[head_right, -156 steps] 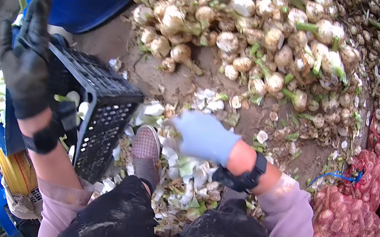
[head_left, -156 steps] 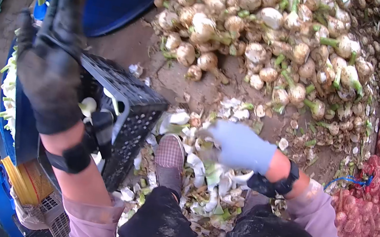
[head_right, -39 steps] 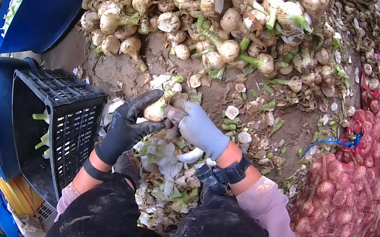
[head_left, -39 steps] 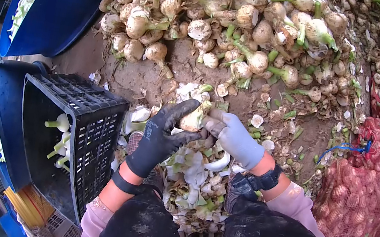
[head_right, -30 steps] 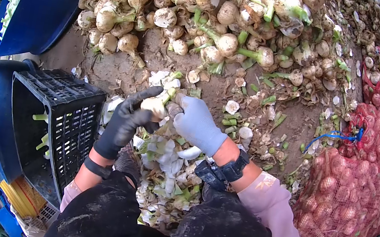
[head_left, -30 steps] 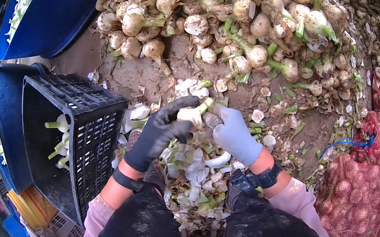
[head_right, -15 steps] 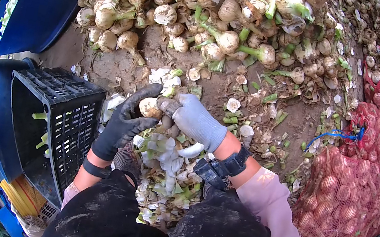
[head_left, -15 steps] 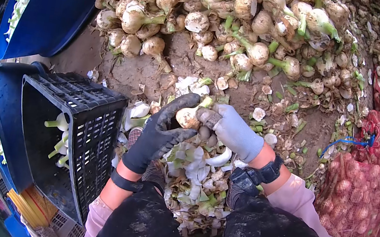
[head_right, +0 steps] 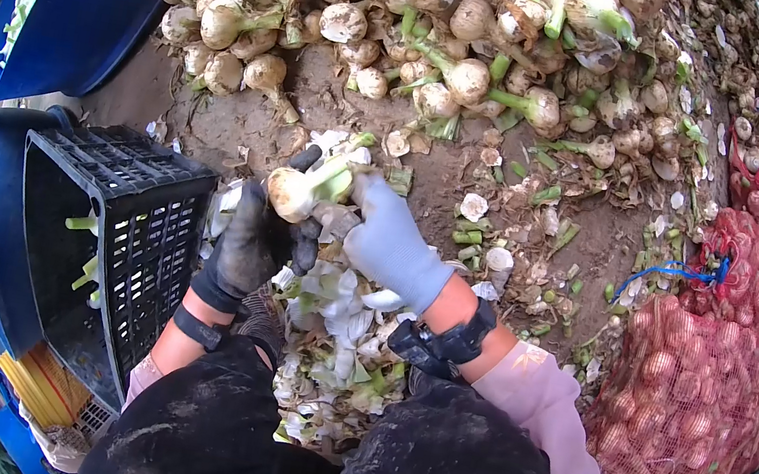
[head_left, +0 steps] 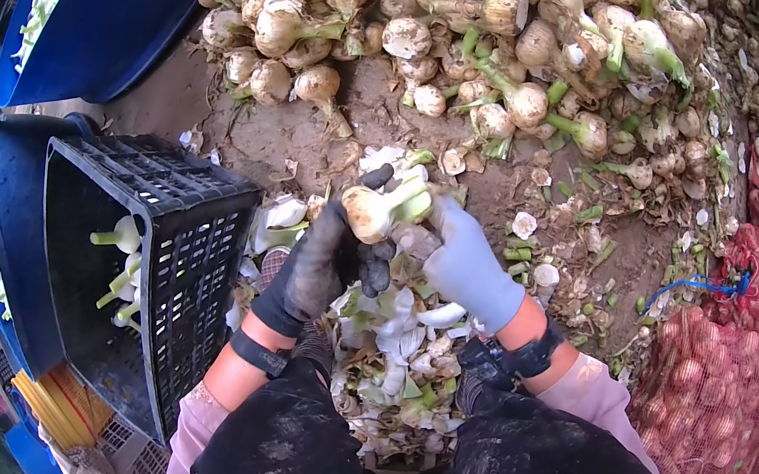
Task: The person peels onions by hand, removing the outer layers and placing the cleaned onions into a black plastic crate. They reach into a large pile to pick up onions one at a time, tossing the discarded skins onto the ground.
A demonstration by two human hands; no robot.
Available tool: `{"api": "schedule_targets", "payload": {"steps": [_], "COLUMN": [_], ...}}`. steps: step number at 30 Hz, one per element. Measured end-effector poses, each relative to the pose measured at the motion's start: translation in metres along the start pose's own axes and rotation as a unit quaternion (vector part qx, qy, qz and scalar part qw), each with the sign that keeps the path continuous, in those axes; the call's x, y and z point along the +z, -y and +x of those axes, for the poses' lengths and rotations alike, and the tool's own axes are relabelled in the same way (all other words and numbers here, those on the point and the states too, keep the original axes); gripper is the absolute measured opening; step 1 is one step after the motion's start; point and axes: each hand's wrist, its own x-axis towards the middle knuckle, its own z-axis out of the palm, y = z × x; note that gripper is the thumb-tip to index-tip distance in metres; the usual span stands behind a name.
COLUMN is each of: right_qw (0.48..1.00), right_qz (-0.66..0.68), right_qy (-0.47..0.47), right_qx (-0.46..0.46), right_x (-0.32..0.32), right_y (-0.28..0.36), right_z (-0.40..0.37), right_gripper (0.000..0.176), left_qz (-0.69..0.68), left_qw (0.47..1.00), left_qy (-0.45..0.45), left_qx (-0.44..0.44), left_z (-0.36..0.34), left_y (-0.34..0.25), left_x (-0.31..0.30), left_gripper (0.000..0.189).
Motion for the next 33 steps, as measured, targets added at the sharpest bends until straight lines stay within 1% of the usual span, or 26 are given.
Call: {"api": "schedule_targets", "payload": {"steps": [1, 2, 4, 5, 6, 7, 8, 9, 10, 11, 12, 13, 14, 15, 16, 17, 18, 21, 23, 24, 26, 28, 30, 31, 32, 33], "right_qw": [0.971, 0.886, 0.903, 0.902, 0.899, 0.893, 0.893, 0.886, 0.877, 0.89, 0.891, 0.927, 0.945, 0.958, 0.958, 0.973, 0.973, 0.955, 0.933, 0.934, 0.888, 0.801, 0.792, 0.776, 0.777, 0.832], "right_qz": [0.196, 0.38, 0.339, 0.321, 0.303, 0.274, 0.274, 0.312, 0.349, 0.371, 0.369, 0.242, 0.111, 0.082, 0.083, -0.029, -0.142, -0.214, -0.28, -0.28, -0.222, -0.191, -0.124, -0.172, -0.176, -0.213], "right_qy": [0.056, 0.108, 0.113, 0.126, 0.14, 0.152, 0.152, 0.155, 0.159, 0.123, 0.123, 0.179, 0.231, 0.221, 0.22, 0.189, 0.156, 0.179, 0.188, 0.189, 0.359, 0.565, 0.598, 0.606, 0.604, 0.511], "right_qx": [0.126, 0.244, 0.237, 0.26, 0.283, 0.322, 0.323, 0.307, 0.289, 0.235, 0.235, 0.222, 0.203, 0.165, 0.166, 0.131, 0.092, 0.099, 0.124, 0.119, 0.181, 0.045, 0.012, 0.034, 0.032, 0.043], "right_x": [-0.004, -0.006, 0.001, 0.0, -0.001, -0.012, -0.01, -0.007, -0.004, 0.007, 0.006, 0.001, -0.003, -0.006, -0.011, -0.017, -0.022, -0.026, -0.026, -0.031, -0.039, -0.038, -0.043, -0.045, -0.048, -0.053], "right_y": [0.008, 0.012, -0.002, -0.005, -0.007, 0.007, 0.009, 0.013, 0.014, 0.008, 0.003, 0.005, 0.006, 0.002, 0.001, 0.002, 0.002, -0.005, -0.015, -0.016, -0.008, -0.001, 0.009, 0.017, 0.019, 0.019], "right_z": [0.005, 0.009, 0.013, 0.014, 0.015, 0.018, 0.014, 0.01, 0.006, 0.003, 0.001, 0.003, 0.004, 0.0, 0.002, 0.008, 0.01, 0.008, 0.001, -0.002, -0.015, -0.037, -0.052, -0.043, -0.034, -0.025], "right_gripper": [0.015, 0.019, 0.02, 0.019, 0.019, 0.019, 0.019, 0.02, 0.021, 0.024, 0.024, 0.025, 0.026, 0.026, 0.026, 0.024, 0.022, 0.019, 0.02, 0.02, 0.019, 0.019, 0.018, 0.025, 0.025, 0.03], "left_qz": [0.0, 0.117, 0.345, 0.25, 0.252, 0.208, 0.162, 0.163, 0.162, 0.358, 0.539, 0.676, 0.677, 0.521, 0.333, 0.306, 0.184, 0.142, 0.079, 0.08, 0.021, 0.026, -0.08, -0.079, -0.074, -0.073], "left_qw": [1.0, 0.993, 0.935, 0.965, 0.964, 0.968, 0.967, 0.961, 0.961, 0.91, 0.82, 0.693, 0.693, 0.838, 0.934, 0.942, 0.974, 0.984, 0.995, 0.995, 0.988, 0.985, 0.966, 0.969, 0.967, 0.965], "left_qy": [0.0, -0.026, -0.077, -0.079, -0.079, -0.136, -0.191, -0.154, -0.154, -0.109, -0.061, -0.036, -0.036, -0.084, -0.127, -0.134, -0.134, -0.107, -0.018, -0.02, -0.064, -0.083, -0.175, -0.161, -0.163, -0.162], "left_qx": [0.0, 0.004, 0.014, 0.03, 0.031, 0.032, 0.034, 0.16, 0.164, 0.177, 0.182, 0.246, 0.247, 0.141, 0.023, 0.037, 0.006, 0.023, 0.055, 0.06, 0.136, 0.151, 0.173, 0.168, 0.179, 0.191], "left_z": [-0.001, -0.001, -0.003, 0.0, -0.002, -0.001, 0.0, 0.006, 0.007, 0.007, 0.008, 0.008, 0.007, 0.005, 0.004, 0.002, -0.003, -0.002, -0.001, -0.002, -0.006, -0.002, 0.0, 0.0, 0.0, 0.001], "left_y": [0.0, 0.0, 0.0, 0.004, 0.001, -0.01, -0.017, -0.007, -0.008, -0.007, -0.006, -0.017, -0.017, -0.017, -0.018, -0.019, -0.02, -0.015, -0.015, -0.015, -0.017, -0.026, -0.039, -0.047, -0.055, -0.066], "left_x": [0.0, 0.001, 0.001, -0.013, -0.02, -0.014, -0.011, -0.029, -0.029, -0.027, -0.025, -0.008, -0.011, -0.015, -0.015, -0.012, -0.009, -0.005, -0.015, -0.017, -0.018, -0.026, -0.036, -0.039, -0.031, -0.02], "left_gripper": [0.059, 0.057, 0.055, 0.058, 0.058, 0.063, 0.069, 0.053, 0.053, 0.049, 0.045, 0.036, 0.036, 0.034, 0.033, 0.026, 0.025, 0.027, 0.031, 0.031, 0.032, 0.033, 0.037, 0.037, 0.038, 0.038]}}
